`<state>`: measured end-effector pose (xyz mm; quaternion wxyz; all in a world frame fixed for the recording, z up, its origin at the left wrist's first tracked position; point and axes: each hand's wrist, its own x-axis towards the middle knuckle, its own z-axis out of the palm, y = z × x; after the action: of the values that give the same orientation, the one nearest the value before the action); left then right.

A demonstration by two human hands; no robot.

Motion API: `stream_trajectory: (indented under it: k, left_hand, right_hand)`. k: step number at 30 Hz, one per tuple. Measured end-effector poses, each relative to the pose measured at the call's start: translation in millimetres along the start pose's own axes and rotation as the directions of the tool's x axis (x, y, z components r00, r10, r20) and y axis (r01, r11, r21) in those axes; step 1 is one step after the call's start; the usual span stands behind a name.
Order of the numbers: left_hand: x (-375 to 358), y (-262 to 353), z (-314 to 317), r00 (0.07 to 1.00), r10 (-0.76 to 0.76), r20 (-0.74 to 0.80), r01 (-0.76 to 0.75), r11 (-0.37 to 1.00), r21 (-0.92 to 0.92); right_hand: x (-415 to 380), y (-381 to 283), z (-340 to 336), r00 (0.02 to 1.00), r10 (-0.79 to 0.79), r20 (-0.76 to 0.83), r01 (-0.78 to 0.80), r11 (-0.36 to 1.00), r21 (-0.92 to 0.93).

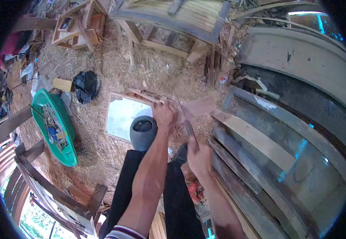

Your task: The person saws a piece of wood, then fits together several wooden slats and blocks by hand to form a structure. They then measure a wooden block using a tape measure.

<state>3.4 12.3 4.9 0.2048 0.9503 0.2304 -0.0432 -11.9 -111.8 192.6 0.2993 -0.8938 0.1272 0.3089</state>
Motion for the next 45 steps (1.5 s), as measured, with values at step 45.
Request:
stream_trajectory:
  k: [45]
  left_hand:
    - [-1, -9, 2, 1.000, 0.002, 0.006, -0.003, 0.996, 0.089]
  right_hand:
    - [-18, 79, -26, 0.940, 0.088, 0.331, -0.290, 0.719, 0.631]
